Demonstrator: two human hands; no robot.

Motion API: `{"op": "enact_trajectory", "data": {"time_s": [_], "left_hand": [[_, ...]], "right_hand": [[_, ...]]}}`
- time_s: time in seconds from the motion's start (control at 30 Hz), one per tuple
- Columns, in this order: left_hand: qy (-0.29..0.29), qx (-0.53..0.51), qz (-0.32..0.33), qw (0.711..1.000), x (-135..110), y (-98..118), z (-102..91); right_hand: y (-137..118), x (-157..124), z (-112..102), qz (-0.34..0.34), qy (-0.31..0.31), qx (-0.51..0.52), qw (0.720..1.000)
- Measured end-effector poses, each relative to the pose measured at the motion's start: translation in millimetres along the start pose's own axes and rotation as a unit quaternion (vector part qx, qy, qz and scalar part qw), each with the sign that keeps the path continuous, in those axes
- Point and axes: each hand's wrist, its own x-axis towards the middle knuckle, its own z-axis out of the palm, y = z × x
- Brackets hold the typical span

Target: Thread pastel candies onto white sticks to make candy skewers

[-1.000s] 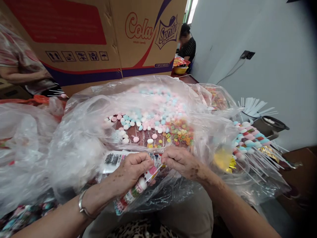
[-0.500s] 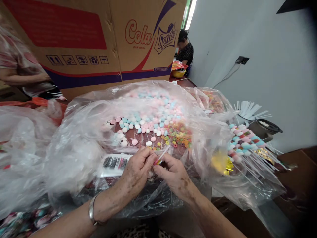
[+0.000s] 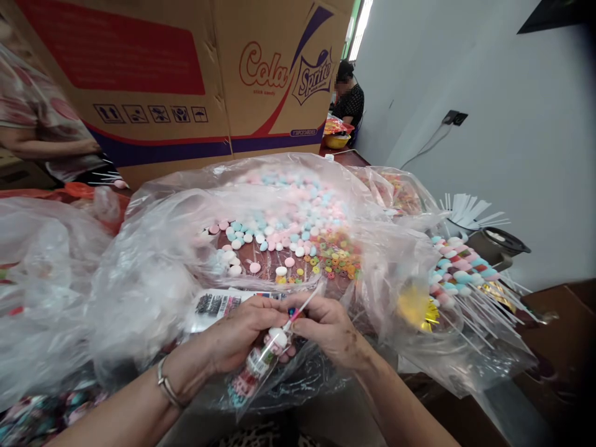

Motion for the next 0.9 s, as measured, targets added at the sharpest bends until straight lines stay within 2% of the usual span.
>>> {"op": "enact_trajectory", "data": {"time_s": [0.07,0.13,0.2,0.3,0.4,0.47,0.5,0.53,0.6,0.63,0.67,0.7,0.73,0.8,0.9], "left_hand": [[-0.037,-0.006,-0.047,0.998,1,0,-5.4],[-0.065,-0.013,-0.066,0.996,1,0,-9.8],[-0.097,-0.012,-0.067,0.993,0,2,-11.6],[-0.118,0.018,-0.069,0.990,-4,7,-9.1],[-0.075,0.061,-0.066,0.993,-6,11,-4.2],[-0.034,0.093,-0.056,0.993,-6,11,-2.5],[-0.016,0.109,-0.046,0.993,-5,12,-2.2],[-0.004,0.121,-0.035,0.992,-5,12,-2.0],[0.005,0.136,-0.023,0.990,-4,12,-1.2],[0.010,0.145,-0.028,0.989,-5,13,0.0],[0.012,0.157,-0.046,0.986,-6,14,1.7],[0.012,0.172,-0.072,0.982,-7,15,3.7],[0.010,0.189,-0.094,0.977,-8,16,5.8],[-0.011,0.218,-0.109,0.970,-9,15,8.8],[-0.012,0.282,-0.018,0.959,-6,5,9.7]], "right_hand": [[-5,-2,-7,-0.063,-0.012,-0.148,0.987],[-9,-5,-10,-0.147,0.013,-0.270,0.952],[-12,-8,-8,-0.191,0.031,-0.317,0.929],[-10,-11,-1,-0.173,0.073,-0.277,0.942],[-2,-13,4,-0.109,0.121,-0.218,0.962],[3,-13,3,-0.100,0.153,-0.249,0.951],[4,-14,2,-0.129,0.177,-0.293,0.931],[5,-15,0,-0.178,0.203,-0.356,0.895],[1,-18,-5,-0.300,0.209,-0.504,0.782],[-3,-21,-6,-0.348,0.179,-0.569,0.724],[-8,-23,-8,-0.374,0.132,-0.619,0.678],[-13,-25,-9,-0.382,0.081,-0.656,0.646],[-18,-27,-9,-0.379,0.039,-0.680,0.627],[-25,-29,-11,-0.365,-0.012,-0.705,0.608],[-26,-28,-14,-0.338,-0.047,-0.720,0.604]]}}
